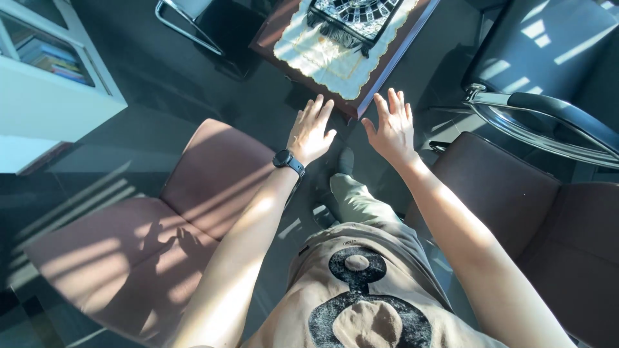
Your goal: Arrange chairs and place a bouquet of flowers on a table in an office lounge.
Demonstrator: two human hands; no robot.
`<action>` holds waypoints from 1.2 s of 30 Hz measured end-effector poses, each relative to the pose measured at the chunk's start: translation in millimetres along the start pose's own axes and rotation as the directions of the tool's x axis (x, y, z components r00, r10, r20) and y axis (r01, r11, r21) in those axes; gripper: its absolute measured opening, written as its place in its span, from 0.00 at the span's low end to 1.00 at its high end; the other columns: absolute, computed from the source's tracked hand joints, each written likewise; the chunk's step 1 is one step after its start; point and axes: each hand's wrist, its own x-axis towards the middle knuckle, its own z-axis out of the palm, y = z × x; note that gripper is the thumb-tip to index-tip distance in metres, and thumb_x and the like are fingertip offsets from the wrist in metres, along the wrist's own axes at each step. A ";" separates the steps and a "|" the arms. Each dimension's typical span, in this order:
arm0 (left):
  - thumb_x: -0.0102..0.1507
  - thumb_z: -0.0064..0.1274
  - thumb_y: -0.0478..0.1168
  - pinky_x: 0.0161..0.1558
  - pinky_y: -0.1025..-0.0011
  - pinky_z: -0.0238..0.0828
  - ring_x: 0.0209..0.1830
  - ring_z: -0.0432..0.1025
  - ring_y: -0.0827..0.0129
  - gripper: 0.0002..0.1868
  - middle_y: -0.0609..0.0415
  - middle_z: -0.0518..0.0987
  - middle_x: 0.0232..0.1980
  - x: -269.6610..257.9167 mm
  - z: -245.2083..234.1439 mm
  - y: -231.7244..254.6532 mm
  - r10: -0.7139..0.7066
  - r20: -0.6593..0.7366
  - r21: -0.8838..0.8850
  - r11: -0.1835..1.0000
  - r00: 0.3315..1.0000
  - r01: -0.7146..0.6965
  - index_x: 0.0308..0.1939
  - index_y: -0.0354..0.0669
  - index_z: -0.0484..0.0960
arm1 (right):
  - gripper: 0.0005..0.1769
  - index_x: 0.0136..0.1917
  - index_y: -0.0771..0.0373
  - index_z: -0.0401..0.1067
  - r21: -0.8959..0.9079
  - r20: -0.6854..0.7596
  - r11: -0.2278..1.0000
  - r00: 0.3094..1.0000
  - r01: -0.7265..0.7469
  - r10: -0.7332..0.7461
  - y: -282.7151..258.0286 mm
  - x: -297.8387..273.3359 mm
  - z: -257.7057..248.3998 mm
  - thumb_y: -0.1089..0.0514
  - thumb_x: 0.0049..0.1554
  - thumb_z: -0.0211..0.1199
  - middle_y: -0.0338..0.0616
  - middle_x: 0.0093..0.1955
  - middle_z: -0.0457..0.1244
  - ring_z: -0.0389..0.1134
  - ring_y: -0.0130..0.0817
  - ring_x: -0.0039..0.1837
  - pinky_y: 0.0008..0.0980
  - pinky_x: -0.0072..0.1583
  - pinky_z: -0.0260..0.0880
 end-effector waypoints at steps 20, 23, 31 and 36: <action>0.60 0.61 0.44 0.70 0.44 0.56 0.76 0.55 0.42 0.39 0.37 0.59 0.77 190.4 -19.2 -106.5 0.080 0.256 0.093 0.990 0.963 -0.107 0.73 0.41 0.63 | 0.40 0.75 0.62 0.62 0.013 0.126 0.965 0.958 -0.260 0.256 25.3 163.6 77.6 0.48 0.55 0.69 0.67 0.79 0.50 0.47 0.67 0.80 0.61 0.76 0.48; 0.60 0.61 0.45 0.70 0.45 0.56 0.76 0.55 0.42 0.40 0.37 0.59 0.77 208.3 -15.4 -124.9 0.123 0.334 0.106 0.980 0.935 -0.167 0.73 0.41 0.63 | 0.40 0.76 0.63 0.61 0.000 0.146 0.950 0.939 -0.313 0.310 21.0 167.0 97.6 0.47 0.56 0.68 0.67 0.80 0.48 0.45 0.67 0.81 0.60 0.76 0.47; 0.58 0.62 0.44 0.74 0.47 0.52 0.78 0.55 0.45 0.40 0.41 0.62 0.76 256.6 15.4 -221.1 0.293 0.462 0.068 0.929 0.837 -0.363 0.72 0.42 0.65 | 0.41 0.78 0.61 0.58 -0.033 0.136 0.873 0.863 -0.487 0.487 -7.8 190.4 177.1 0.46 0.57 0.66 0.65 0.81 0.47 0.44 0.65 0.82 0.58 0.77 0.44; 0.55 0.64 0.45 0.72 0.45 0.48 0.77 0.53 0.42 0.43 0.36 0.59 0.77 273.1 51.0 -288.2 0.368 0.513 0.079 0.879 0.775 -0.470 0.72 0.39 0.64 | 0.46 0.78 0.60 0.55 -0.154 0.163 0.832 0.816 -0.533 0.554 -19.8 200.9 236.9 0.43 0.54 0.67 0.62 0.81 0.46 0.43 0.61 0.82 0.56 0.78 0.42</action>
